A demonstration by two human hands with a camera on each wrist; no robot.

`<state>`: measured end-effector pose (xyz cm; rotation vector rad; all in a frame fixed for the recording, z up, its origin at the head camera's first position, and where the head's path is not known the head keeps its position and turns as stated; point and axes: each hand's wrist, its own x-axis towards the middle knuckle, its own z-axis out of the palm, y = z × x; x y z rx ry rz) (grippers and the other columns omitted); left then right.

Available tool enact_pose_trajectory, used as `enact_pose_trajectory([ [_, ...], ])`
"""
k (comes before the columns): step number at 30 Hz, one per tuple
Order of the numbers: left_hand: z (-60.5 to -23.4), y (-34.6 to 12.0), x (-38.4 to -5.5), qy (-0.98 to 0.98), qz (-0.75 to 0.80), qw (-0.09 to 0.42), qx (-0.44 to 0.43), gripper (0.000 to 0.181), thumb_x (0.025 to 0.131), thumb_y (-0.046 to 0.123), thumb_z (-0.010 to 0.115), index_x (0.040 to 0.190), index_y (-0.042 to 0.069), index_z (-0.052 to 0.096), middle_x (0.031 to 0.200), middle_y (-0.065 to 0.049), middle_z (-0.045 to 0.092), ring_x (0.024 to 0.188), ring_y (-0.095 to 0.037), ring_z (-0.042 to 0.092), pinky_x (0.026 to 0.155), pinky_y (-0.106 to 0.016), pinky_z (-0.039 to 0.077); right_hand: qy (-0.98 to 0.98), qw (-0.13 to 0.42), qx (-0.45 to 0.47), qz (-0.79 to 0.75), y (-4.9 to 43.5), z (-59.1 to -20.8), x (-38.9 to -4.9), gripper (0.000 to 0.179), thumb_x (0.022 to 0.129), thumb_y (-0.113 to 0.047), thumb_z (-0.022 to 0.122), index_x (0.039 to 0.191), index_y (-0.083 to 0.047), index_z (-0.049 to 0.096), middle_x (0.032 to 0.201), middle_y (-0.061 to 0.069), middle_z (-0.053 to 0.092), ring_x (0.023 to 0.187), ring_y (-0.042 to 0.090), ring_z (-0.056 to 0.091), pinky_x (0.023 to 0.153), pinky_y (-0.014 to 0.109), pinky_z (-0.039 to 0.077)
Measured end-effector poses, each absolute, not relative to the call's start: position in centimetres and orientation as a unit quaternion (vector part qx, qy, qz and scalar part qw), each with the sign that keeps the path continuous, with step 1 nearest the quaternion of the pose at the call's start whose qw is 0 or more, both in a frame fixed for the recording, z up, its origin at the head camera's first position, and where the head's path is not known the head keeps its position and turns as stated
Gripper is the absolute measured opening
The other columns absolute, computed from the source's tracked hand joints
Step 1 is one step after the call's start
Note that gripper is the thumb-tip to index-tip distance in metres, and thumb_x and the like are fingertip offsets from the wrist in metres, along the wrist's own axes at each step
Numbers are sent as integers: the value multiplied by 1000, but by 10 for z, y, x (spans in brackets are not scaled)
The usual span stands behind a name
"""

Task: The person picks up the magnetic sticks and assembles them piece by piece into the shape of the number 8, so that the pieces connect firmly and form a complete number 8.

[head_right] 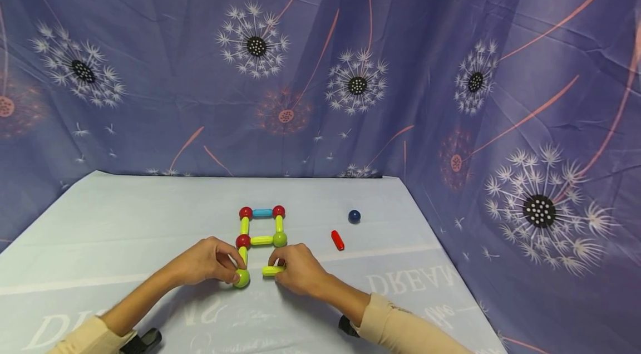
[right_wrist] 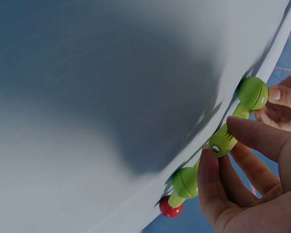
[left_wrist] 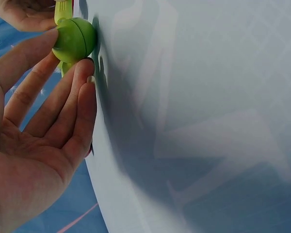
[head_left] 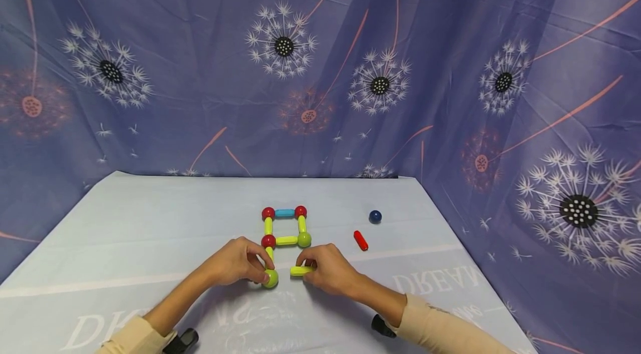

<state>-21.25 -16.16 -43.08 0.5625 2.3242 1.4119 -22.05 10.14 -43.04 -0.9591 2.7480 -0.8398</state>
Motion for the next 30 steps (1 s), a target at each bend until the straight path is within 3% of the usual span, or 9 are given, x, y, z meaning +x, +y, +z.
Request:
enact_pose_trajectory([
  [30,-431,-161,-212,824,500,187,192,20,78,12,85,96,7,79,82,-8,78,73,-11,68,63,-28,50,900,67,-335,-271,80,-432,-216,20,80,-1,78,95,-14,78,78,-9,71,73,-2,58,69,15,48],
])
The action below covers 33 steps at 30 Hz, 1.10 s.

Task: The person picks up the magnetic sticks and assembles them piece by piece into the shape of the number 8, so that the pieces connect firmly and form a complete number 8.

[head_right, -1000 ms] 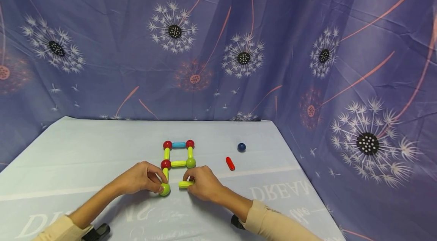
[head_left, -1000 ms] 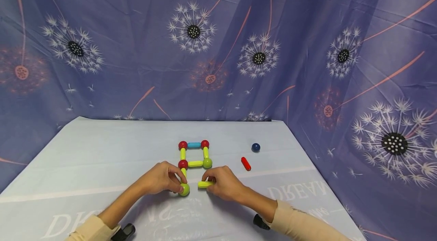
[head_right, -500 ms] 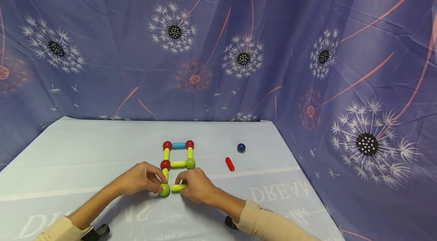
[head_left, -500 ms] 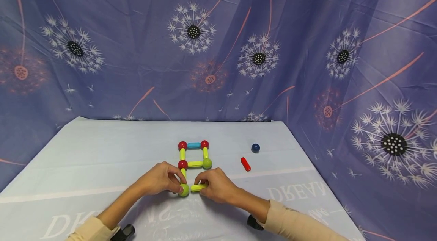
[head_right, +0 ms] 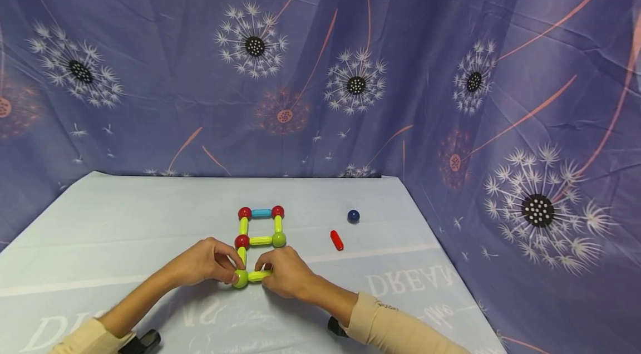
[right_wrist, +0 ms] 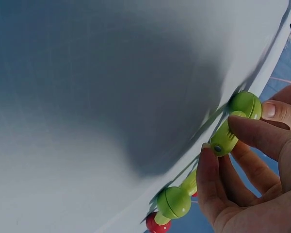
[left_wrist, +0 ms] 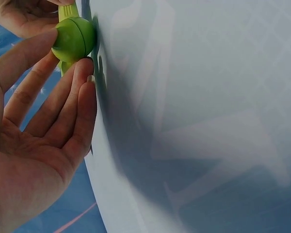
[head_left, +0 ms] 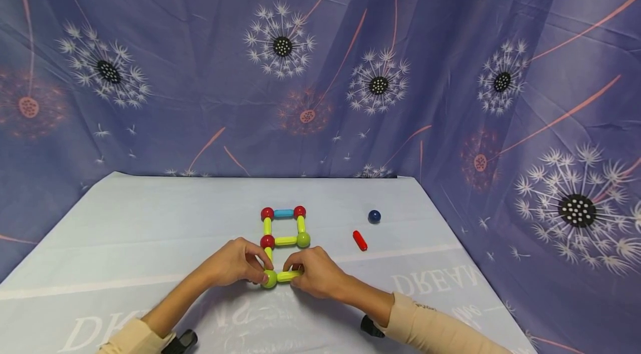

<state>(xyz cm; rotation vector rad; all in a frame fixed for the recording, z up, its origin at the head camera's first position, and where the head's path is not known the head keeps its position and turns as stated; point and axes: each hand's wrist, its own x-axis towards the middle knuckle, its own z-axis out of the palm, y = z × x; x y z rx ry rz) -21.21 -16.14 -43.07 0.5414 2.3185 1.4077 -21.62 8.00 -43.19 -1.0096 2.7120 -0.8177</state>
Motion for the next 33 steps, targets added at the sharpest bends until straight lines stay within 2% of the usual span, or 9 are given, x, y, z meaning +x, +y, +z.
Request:
enact_pose_trajectory([
  [10,-433,-162,-213,825,498,188,191,19,79,13,85,96,8,79,82,-7,78,74,-13,69,63,-29,52,902,71,-323,-278,86,-430,-219,25,80,-10,83,104,-13,77,86,-5,73,78,1,63,71,17,49],
  [17,-431,-162,-213,823,499,187,196,19,80,13,84,97,8,79,84,-8,78,76,-16,70,65,-29,53,906,68,-280,-309,100,-420,-229,27,85,-15,81,110,-10,76,95,4,74,88,19,66,74,23,51],
  [21,-431,-163,-213,828,491,187,197,18,80,14,84,96,9,79,84,-6,78,77,-16,71,66,-30,53,908,38,-262,-323,110,-415,-235,29,85,-15,80,114,-10,75,100,8,75,92,25,67,75,26,51],
  [27,-432,-163,-213,828,491,187,196,18,80,14,84,96,9,79,84,-7,78,78,-16,71,67,-29,54,913,-22,-233,-333,125,-414,-250,37,83,-17,82,118,-11,72,98,12,74,88,27,68,73,30,52],
  [33,-433,-162,-213,828,492,189,192,19,80,14,84,97,9,79,84,-6,78,77,-16,71,66,-30,53,915,-67,-184,-353,141,-415,-266,43,81,-21,84,121,-15,71,100,11,74,92,32,69,76,36,53],
])
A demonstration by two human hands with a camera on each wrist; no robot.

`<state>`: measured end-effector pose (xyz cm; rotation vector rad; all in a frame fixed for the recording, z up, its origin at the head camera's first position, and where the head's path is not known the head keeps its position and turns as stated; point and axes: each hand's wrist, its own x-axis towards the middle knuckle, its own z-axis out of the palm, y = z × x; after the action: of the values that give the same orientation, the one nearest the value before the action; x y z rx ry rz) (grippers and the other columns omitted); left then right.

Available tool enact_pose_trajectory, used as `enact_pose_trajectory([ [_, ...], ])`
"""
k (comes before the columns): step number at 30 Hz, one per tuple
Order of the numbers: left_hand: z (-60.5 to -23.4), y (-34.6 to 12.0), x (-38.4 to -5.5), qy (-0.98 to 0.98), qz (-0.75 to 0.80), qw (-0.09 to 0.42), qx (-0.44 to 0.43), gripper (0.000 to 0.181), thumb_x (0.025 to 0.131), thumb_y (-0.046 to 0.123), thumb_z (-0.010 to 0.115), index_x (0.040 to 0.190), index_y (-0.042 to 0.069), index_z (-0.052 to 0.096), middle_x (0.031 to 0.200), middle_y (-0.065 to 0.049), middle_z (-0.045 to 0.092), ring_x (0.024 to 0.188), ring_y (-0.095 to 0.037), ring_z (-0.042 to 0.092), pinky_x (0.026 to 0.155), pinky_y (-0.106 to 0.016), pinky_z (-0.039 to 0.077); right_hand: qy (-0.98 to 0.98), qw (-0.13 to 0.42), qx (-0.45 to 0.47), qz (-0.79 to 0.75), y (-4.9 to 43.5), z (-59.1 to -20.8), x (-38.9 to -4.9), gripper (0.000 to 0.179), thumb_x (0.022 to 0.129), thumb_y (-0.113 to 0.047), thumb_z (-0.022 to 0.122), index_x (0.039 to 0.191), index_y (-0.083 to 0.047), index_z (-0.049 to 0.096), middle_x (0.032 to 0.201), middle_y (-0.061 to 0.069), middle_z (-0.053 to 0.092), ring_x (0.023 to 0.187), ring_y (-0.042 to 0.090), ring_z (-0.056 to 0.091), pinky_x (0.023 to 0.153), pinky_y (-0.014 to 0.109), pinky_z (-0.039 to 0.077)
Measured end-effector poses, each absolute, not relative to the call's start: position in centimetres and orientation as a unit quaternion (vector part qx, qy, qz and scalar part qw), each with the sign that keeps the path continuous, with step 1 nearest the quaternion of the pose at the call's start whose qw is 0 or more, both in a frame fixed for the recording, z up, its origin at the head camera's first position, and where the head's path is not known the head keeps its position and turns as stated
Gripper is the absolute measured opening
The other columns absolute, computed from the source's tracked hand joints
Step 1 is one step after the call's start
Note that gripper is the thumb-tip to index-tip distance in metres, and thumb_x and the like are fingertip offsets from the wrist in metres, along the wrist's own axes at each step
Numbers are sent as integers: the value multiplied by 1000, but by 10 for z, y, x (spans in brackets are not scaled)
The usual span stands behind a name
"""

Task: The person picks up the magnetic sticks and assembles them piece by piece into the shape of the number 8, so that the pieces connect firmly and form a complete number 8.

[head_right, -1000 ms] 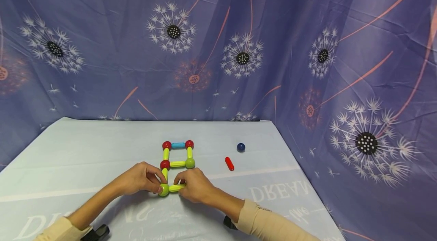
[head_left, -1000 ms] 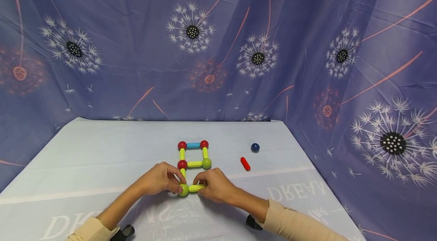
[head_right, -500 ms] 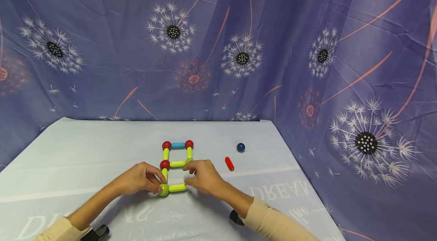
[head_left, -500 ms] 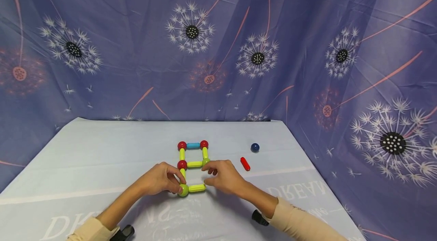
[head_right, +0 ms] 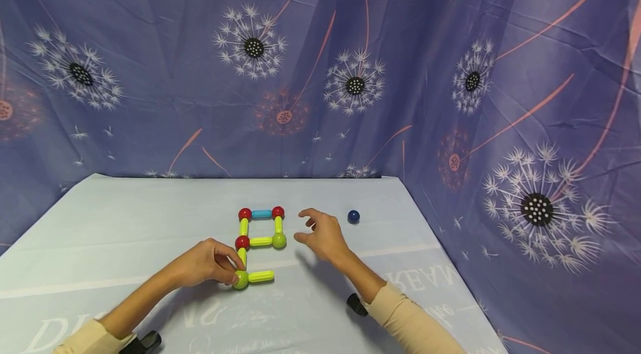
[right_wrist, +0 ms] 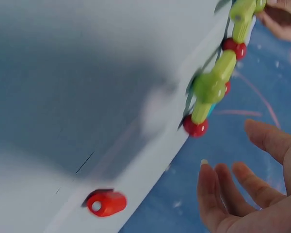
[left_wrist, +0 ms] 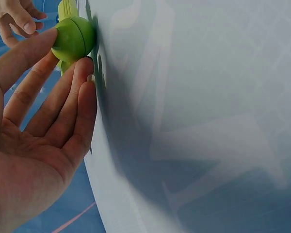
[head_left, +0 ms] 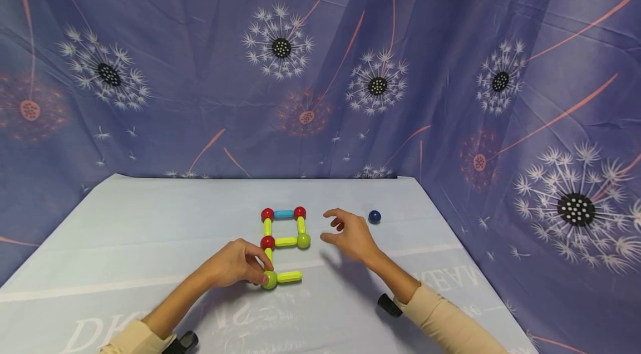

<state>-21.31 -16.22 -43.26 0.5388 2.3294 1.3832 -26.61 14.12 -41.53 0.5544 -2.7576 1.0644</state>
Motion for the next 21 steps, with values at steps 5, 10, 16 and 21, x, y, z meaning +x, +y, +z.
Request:
enact_pose_trajectory([
  [5,-432,-161,-213,829,492,189,187,19,79,15,85,97,9,79,84,-6,78,77,-16,70,66,-31,53,-915,92,141,366,159,-414,-277,44,82,-21,84,124,-17,70,105,10,73,96,32,68,84,45,52],
  [10,-431,-161,-213,827,494,193,183,19,79,14,85,97,8,79,84,-7,78,76,-16,69,66,-31,53,-916,106,101,373,177,-414,-290,47,83,-21,83,128,-16,69,114,14,72,103,36,66,88,49,51],
  [16,-431,-162,-214,827,495,194,180,20,79,14,85,96,8,79,84,-7,78,75,-15,69,65,-31,53,-918,113,61,376,195,-416,-303,52,84,-25,82,132,-15,66,121,18,70,111,41,62,88,50,50],
  [21,-432,-162,-214,825,499,194,180,20,79,14,85,97,8,79,84,-7,78,76,-14,70,66,-30,54,-914,122,47,383,210,-421,-311,50,86,-23,80,133,-12,65,124,22,68,113,43,62,90,52,49],
])
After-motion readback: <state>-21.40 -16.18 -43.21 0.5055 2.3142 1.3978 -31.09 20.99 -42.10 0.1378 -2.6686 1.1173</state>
